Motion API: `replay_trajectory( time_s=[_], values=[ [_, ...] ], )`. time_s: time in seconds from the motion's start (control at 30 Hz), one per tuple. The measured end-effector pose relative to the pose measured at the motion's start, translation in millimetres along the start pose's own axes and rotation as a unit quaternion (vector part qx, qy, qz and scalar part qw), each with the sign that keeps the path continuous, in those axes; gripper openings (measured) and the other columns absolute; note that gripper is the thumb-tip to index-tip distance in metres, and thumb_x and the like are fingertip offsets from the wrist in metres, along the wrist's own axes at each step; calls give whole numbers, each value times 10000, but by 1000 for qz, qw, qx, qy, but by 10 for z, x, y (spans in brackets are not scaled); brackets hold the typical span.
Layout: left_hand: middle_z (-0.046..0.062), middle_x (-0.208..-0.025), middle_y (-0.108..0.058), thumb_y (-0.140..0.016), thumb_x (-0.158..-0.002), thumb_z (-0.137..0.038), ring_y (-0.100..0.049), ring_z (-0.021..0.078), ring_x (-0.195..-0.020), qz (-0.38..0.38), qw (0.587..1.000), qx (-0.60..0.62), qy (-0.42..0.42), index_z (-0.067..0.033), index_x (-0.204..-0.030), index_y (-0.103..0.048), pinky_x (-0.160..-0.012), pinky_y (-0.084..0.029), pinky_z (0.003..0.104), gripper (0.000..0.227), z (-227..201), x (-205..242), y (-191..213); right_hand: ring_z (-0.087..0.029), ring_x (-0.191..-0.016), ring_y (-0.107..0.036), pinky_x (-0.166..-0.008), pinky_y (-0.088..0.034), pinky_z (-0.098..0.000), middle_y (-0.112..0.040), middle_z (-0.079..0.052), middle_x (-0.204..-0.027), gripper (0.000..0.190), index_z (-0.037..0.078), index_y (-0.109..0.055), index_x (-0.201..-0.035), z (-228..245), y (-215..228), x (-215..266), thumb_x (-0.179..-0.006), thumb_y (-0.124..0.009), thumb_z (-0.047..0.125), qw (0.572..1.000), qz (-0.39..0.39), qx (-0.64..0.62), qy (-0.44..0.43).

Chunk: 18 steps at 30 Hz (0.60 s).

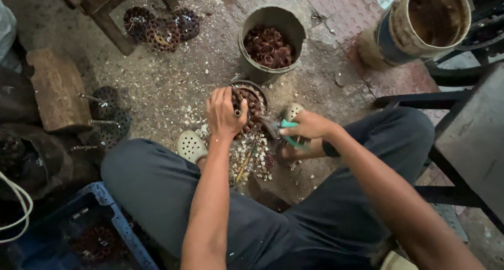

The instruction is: The person sits on the floor and uses pliers to cut small copper pieces from a circular metal component. The cut pieces are dropped into a nearby bucket.

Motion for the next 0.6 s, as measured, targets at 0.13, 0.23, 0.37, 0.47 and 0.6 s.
replay_trajectory(
  time_s=[0.13,0.23,0.37,0.47,0.6],
  values=[
    [235,-1234,-671,-633,-888,-317,-597,403,-1200,-11,1000,4,-10,61,-1219,-647,-1047,-437,518,503,-16,24,41,-163,-725,-711,-666,-576,-329,-776,-94,-866,373,48,-742,-1022,-281,-842,-97,-930,-701,407,895,127,-424,-49],
    [235,-1244,-670,-644,-876,-288,-606,397,-1190,-6,1000,5,-22,62,-1234,-647,-1046,-443,514,501,-2,9,35,-129,-683,-670,-550,-521,-260,-699,-57,-861,305,70,-677,-1092,-284,-1568,-12,-951,-687,341,701,123,-695,-101],
    [235,-1251,-666,-668,-891,-270,-616,397,-1183,15,999,3,-34,71,-1237,-646,-1036,-461,502,486,17,56,55,-47,-580,-594,-486,-443,-200,-716,-70,-984,240,51,-642,-1195,185,-1747,193,-1010,-710,188,570,224,-789,45],
    [233,-1251,-667,-687,-876,-283,-623,400,-1165,11,999,11,-34,70,-1230,-654,-1011,-469,495,501,-15,27,78,-101,-699,-637,-435,-411,-196,-722,-103,-1030,298,17,-625,-1257,289,-1468,333,-986,-678,128,676,173,-716,3],
    [233,-1253,-661,-695,-878,-310,-626,390,-1159,9,999,9,-33,66,-1222,-655,-1009,-480,493,512,-47,-8,97,-154,-956,-690,-536,-510,-241,-714,-105,-1198,520,43,-569,-1365,354,-1074,584,-863,-561,-90,751,174,-636,-24]
  ],
)
Point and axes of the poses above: each hand's wrist, its own x-axis away from the middle knuckle, its own y-axis out of the back of the hand, z = x × y, the point moved 6 cm from there along -x, towards the middle knuckle
